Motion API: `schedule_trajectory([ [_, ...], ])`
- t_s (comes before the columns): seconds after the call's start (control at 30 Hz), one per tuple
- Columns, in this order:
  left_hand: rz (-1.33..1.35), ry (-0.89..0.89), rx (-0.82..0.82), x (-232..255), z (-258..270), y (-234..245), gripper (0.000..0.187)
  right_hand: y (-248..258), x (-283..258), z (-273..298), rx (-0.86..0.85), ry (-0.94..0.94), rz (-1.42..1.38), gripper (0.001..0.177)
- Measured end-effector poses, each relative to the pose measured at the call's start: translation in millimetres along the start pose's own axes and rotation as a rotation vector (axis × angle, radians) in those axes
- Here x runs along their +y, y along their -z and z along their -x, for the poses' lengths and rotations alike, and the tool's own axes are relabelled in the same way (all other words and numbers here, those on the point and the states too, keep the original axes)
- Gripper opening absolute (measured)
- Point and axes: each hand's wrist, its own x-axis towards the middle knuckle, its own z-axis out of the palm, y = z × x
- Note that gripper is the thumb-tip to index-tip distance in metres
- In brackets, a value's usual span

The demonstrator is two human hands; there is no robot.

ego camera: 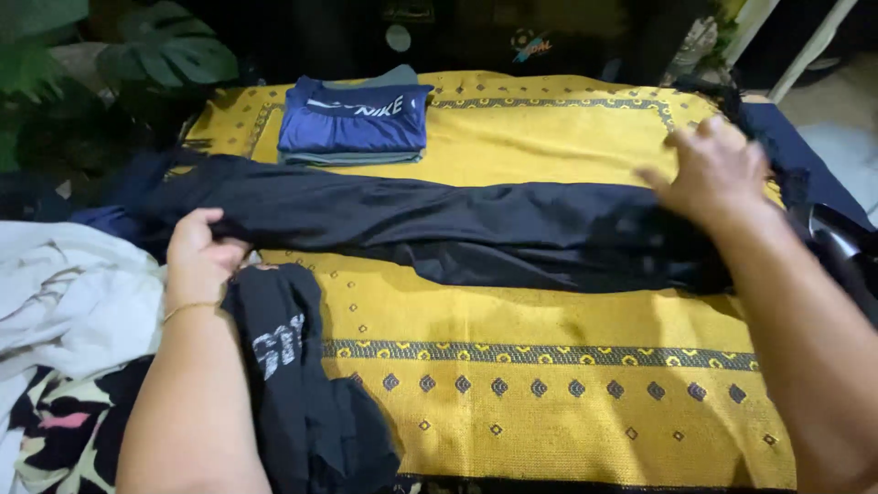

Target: The person irons a pair of black pants on a yellow patterned cloth, then folds them neatly. The person uses a black electric iron to smooth the fabric and folds the pants into a compact stack.

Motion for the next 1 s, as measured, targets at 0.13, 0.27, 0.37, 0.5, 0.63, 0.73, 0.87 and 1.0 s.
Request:
schedule_trajectory([
  [0.13,-0.273,0.021,0.042,5,1,-2,0.020,3,-5,57,-0.174,0.181,-0.350,0.069],
  [0.27,-0.193,-0.297,0.442,-10,82,-61,0.032,5,9,74,-0.351,0.086,-0.397,0.097],
  [0.37,-0.215,-0.778,0.475,-23,57,-81,0.062,4,20,75,-0.299,-0.059,-0.492,0.096],
  [0.5,-0.779,-1.248,-0.233,-95,137,-124,0.119,-37,36,60,-0.249,0.000,-0.293,0.027],
  [0.63,-1.745,-1.517,-0.847,-141,196,-141,0.065,-89,48,54,-0.264,-0.010,-0.093,0.029],
  [0.73,-2.368,-0.805,-0.617,-155,239,-137,0.071,-22,39,83,-0.390,0.040,-0.292,0.020],
  [0.87,-2.124,-1.139,-0.705,-159,211,-111,0.058,-48,55,96,-0.368,0.037,-0.151,0.044],
  [1.0,-2.067,-1.258,-0.694,-159,200,-98,0.013,-50,50,93,-0.308,-0.020,-0.086,0.030],
])
